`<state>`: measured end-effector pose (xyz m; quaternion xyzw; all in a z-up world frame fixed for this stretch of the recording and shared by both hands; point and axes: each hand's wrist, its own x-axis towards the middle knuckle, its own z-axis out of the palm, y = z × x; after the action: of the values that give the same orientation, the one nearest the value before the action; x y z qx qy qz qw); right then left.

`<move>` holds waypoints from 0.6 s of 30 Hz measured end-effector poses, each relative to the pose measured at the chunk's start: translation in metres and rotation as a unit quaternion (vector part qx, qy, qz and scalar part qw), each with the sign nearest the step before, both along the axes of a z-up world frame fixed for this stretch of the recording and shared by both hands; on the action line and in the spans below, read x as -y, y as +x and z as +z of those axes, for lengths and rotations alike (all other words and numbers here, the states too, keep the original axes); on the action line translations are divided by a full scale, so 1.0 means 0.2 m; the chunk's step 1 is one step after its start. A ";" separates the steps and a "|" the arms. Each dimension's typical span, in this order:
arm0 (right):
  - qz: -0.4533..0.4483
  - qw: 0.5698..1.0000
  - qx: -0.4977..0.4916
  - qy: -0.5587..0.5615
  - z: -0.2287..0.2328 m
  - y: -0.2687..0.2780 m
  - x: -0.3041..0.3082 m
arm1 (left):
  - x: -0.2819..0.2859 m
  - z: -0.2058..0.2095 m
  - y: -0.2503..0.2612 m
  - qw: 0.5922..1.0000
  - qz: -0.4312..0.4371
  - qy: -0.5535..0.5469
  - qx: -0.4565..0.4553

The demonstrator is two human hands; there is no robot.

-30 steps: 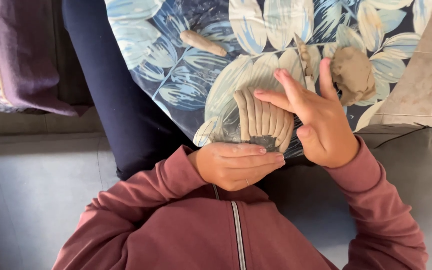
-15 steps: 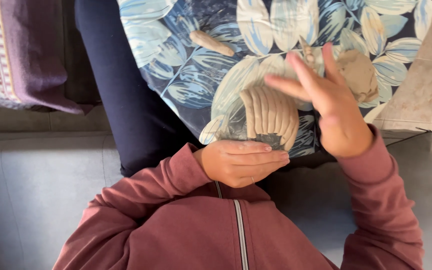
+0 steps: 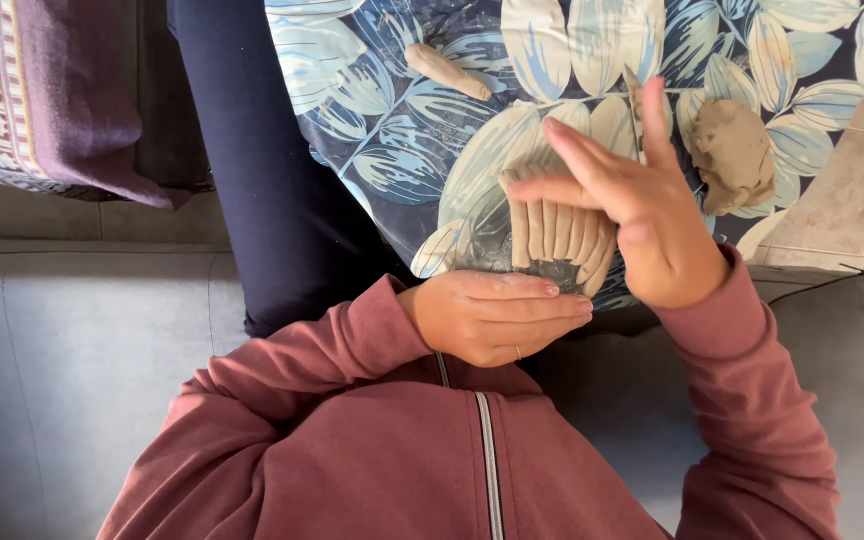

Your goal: Applying and shaping clay strips onto the surface of a glass bowl to create a textured vessel.

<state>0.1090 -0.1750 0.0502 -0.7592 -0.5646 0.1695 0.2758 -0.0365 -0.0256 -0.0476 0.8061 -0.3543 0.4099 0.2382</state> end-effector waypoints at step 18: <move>0.183 0.959 0.179 0.121 -0.51 0.32 0.18 | -0.01 0.02 0.01 1.000 -0.001 0.005 0.006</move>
<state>0.1737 -0.2101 -0.0517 -0.6215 -0.7506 0.0090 0.2243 -0.0346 -0.0231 -0.0435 0.8045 -0.3583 0.4130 0.2321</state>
